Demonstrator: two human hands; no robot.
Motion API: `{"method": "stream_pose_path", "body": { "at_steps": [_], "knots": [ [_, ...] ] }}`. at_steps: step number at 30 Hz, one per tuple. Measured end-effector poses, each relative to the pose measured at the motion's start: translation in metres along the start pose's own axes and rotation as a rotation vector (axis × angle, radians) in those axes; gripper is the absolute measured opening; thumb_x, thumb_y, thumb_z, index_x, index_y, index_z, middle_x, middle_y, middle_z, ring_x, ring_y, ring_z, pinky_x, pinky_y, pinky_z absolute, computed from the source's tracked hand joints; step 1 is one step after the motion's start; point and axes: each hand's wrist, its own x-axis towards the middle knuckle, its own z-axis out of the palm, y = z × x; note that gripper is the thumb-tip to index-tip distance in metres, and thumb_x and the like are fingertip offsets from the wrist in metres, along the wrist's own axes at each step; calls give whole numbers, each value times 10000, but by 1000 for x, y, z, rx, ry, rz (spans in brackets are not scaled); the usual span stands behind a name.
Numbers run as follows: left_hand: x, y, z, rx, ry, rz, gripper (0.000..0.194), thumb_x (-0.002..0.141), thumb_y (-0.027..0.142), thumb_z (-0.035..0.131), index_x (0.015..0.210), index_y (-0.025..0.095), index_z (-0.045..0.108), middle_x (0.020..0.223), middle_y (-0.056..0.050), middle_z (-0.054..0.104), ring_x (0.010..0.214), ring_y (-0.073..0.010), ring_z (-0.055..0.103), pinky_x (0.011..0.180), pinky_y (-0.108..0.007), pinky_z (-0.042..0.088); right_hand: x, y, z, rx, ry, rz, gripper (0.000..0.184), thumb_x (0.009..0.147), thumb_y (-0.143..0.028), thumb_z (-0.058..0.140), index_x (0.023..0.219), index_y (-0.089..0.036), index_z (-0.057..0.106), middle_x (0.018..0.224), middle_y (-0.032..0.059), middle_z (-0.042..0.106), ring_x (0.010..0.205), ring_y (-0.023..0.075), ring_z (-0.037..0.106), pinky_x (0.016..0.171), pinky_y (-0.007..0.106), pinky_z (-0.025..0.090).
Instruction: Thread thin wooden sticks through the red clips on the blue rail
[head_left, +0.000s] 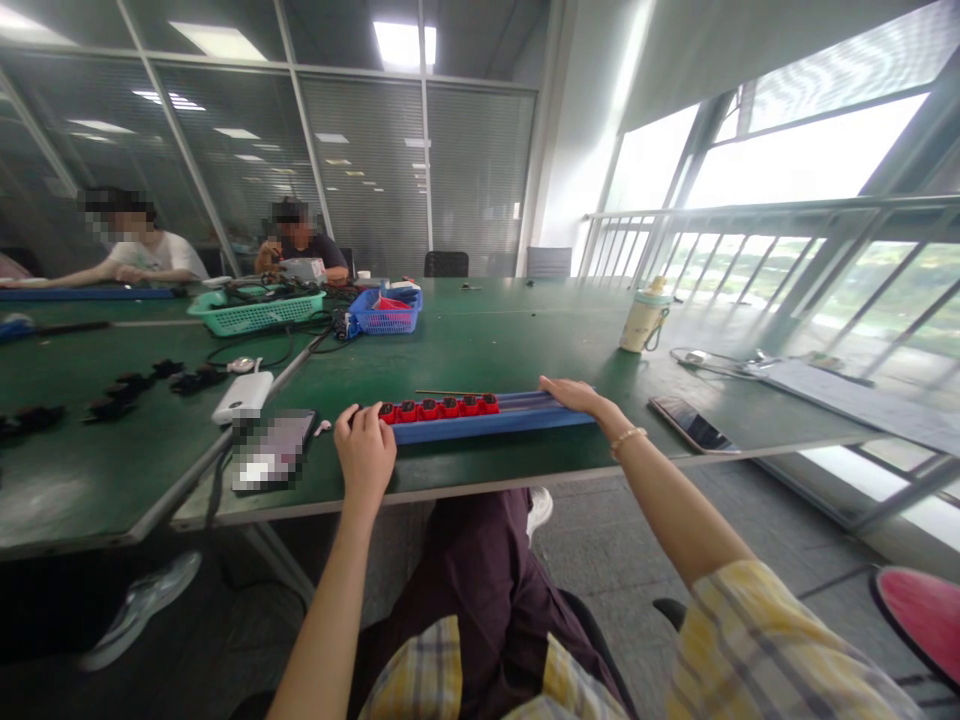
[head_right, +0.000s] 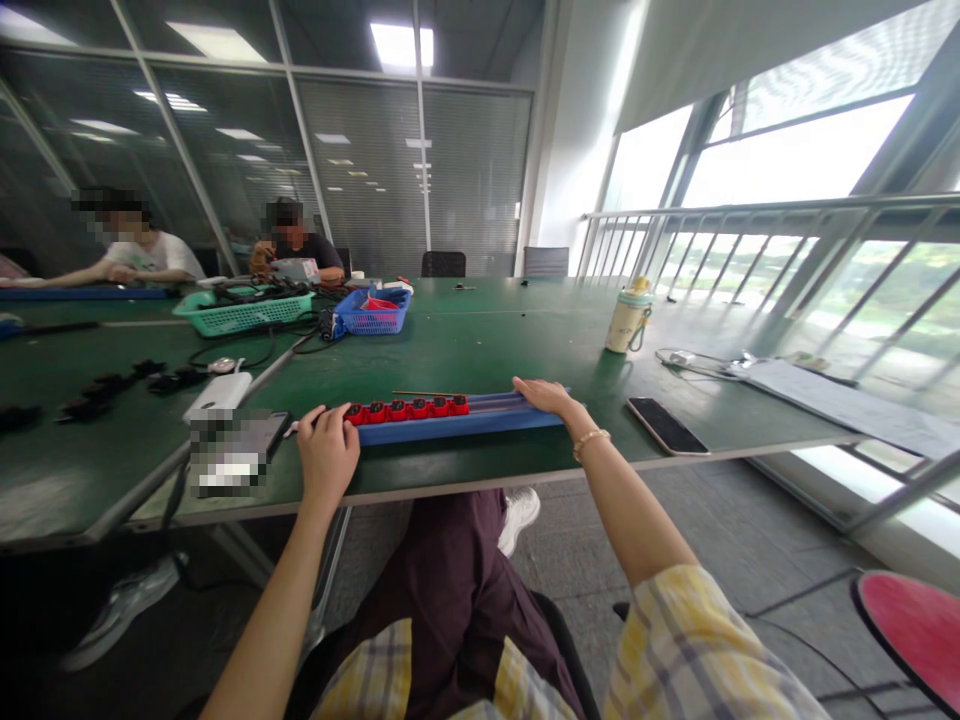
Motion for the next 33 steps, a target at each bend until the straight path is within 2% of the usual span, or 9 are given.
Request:
{"method": "stream_pose_path", "body": {
  "at_steps": [6,14,17,19,22,26,29,33],
  "knots": [
    [-1,0,-1,-3,-3,-5,392,925,237,377,1179,129,655,1105,-149,687,1234,-337,445,1069,-509,361,2,-2,1,-18,6,12,631,1016,-531,116,1232,-280,653,1354,52,632,1293,285,527,1091,458,371],
    [0,-1,0,10,-12,-4,396,933,237,375,1195,120,649,1114,-154,685,1239,-329,439,1076,-503,366,0,-7,1,-3,39,84,644,1010,-566,136,1225,-292,678,1369,64,621,1291,320,533,1098,515,348],
    [0,0,0,4,-18,-9,397,935,237,372,1193,117,649,1114,-155,684,1238,-331,437,1076,-509,369,0,-7,3,-35,59,98,638,1014,-547,144,1206,-283,692,1340,84,638,1260,325,559,1069,519,375],
    [0,0,-1,-14,-21,-21,390,929,232,382,1191,122,649,1118,-155,681,1247,-330,434,1083,-513,362,1,-6,3,-63,83,126,643,1011,-538,167,1170,-244,716,1293,115,662,1220,324,589,1028,482,419],
    [0,0,-1,-36,-29,-33,383,920,227,395,1191,127,645,1124,-164,676,1259,-329,426,1090,-523,352,6,-4,1,-65,91,195,586,992,-516,271,1081,-202,757,1174,131,714,1109,308,650,923,395,487],
    [0,-1,-1,-23,-25,-25,388,926,235,383,1189,129,647,1121,-157,678,1249,-334,434,1081,-521,357,21,-7,-8,-40,52,214,402,909,-473,500,976,-208,795,970,94,763,959,267,697,823,323,523],
    [0,-1,-1,-27,-21,-26,387,927,233,384,1189,125,648,1120,-160,679,1253,-330,433,1086,-516,355,37,-18,-14,-35,42,186,314,831,-461,627,920,-219,807,866,88,764,899,260,704,801,340,542],
    [1,-3,0,-22,-16,-16,389,930,235,380,1192,128,647,1111,-159,683,1246,-330,433,1078,-513,360,50,-36,-13,-19,89,143,320,773,-482,702,920,-216,805,842,126,756,890,283,710,789,397,562]
  ]
}}
